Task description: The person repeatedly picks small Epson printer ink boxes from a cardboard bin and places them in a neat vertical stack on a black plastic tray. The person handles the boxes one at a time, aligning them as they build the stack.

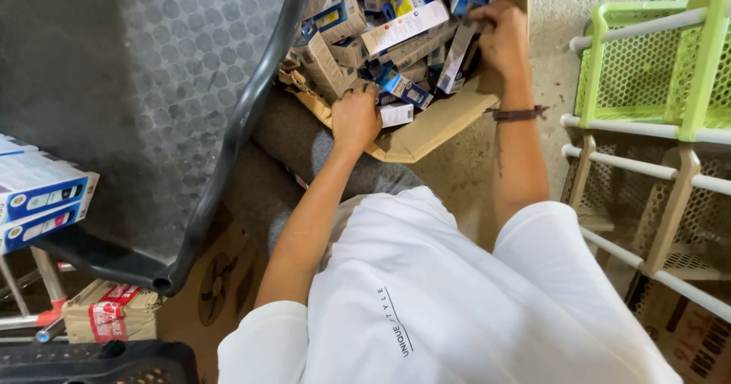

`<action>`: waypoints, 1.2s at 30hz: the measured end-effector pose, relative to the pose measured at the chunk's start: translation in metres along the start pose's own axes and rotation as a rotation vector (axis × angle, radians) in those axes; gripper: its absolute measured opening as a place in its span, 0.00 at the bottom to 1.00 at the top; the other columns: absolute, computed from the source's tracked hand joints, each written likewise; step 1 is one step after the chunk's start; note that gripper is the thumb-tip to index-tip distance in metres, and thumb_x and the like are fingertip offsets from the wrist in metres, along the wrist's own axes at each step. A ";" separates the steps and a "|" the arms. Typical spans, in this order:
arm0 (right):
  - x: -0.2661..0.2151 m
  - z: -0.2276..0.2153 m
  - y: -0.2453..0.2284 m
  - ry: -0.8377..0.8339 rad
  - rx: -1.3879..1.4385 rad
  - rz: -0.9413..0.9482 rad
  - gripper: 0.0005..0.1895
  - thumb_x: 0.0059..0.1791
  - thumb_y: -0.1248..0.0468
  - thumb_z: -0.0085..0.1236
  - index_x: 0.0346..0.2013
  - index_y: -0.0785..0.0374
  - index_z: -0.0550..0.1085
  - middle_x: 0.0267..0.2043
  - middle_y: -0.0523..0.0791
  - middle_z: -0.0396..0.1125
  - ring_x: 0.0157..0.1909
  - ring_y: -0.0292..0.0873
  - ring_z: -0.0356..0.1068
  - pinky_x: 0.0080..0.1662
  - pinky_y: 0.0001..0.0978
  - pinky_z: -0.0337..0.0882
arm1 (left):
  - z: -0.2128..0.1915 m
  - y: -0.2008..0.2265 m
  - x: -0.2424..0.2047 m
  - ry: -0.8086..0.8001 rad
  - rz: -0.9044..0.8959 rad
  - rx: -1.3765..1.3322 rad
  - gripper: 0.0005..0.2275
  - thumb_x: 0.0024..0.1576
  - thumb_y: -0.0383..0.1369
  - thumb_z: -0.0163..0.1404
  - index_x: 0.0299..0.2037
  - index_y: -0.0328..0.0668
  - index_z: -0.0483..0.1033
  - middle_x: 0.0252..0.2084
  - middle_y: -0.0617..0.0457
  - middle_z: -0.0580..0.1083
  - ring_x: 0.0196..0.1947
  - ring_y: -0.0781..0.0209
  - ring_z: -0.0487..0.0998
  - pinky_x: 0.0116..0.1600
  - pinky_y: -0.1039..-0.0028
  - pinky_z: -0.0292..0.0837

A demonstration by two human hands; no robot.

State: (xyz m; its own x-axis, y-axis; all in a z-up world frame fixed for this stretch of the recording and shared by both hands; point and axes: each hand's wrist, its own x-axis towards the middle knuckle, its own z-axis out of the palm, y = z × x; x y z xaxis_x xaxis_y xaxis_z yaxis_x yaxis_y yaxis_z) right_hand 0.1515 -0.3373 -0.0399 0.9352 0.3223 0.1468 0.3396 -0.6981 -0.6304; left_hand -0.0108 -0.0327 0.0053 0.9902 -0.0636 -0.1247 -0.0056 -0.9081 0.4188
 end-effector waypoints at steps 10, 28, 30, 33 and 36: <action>0.034 0.002 -0.028 -0.049 -0.353 0.049 0.39 0.32 0.79 0.58 0.59 0.66 0.65 0.41 0.58 0.70 0.42 0.65 0.70 0.39 0.51 0.72 | -0.003 0.001 0.002 -0.008 -0.007 -0.052 0.11 0.50 0.30 0.55 0.43 0.39 0.78 0.43 0.45 0.76 0.40 0.46 0.80 0.43 0.56 0.76; 0.020 -0.088 -0.205 -0.111 -0.076 -0.108 0.08 0.47 0.60 0.68 0.38 0.59 0.83 0.39 0.47 0.75 0.35 0.38 0.73 0.37 0.31 0.73 | -0.040 0.010 -0.004 0.321 0.119 -0.236 0.44 0.43 0.50 0.64 0.67 0.35 0.59 0.60 0.34 0.69 0.53 0.35 0.74 0.48 0.54 0.74; 0.021 -0.074 -0.229 -0.185 0.048 -0.102 0.08 0.48 0.60 0.68 0.38 0.60 0.83 0.35 0.45 0.75 0.33 0.34 0.72 0.36 0.27 0.72 | -0.042 0.008 -0.008 0.358 0.125 -0.359 0.44 0.44 0.52 0.65 0.67 0.36 0.59 0.59 0.35 0.71 0.53 0.36 0.75 0.51 0.53 0.74; 0.025 -0.045 -0.241 -0.243 0.271 -0.050 0.10 0.50 0.60 0.68 0.39 0.64 0.82 0.31 0.41 0.73 0.31 0.30 0.68 0.35 0.24 0.68 | -0.039 -0.002 -0.008 0.231 -0.004 -0.530 0.39 0.48 0.53 0.66 0.65 0.40 0.64 0.54 0.40 0.76 0.53 0.38 0.78 0.53 0.53 0.74; 0.028 -0.020 -0.232 -0.234 0.558 -0.029 0.11 0.55 0.60 0.65 0.42 0.66 0.80 0.34 0.37 0.72 0.36 0.28 0.67 0.39 0.23 0.69 | -0.028 -0.014 -0.009 0.146 -0.085 -0.665 0.35 0.49 0.48 0.67 0.63 0.40 0.68 0.48 0.41 0.80 0.50 0.40 0.81 0.51 0.55 0.76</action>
State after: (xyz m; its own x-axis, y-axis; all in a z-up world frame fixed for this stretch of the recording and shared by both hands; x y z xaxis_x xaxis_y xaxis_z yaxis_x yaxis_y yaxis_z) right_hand 0.1007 -0.1788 0.1256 0.8579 0.5123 0.0386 0.2014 -0.2663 -0.9426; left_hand -0.0158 -0.0080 0.0262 0.9923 0.0958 -0.0788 0.1142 -0.4568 0.8822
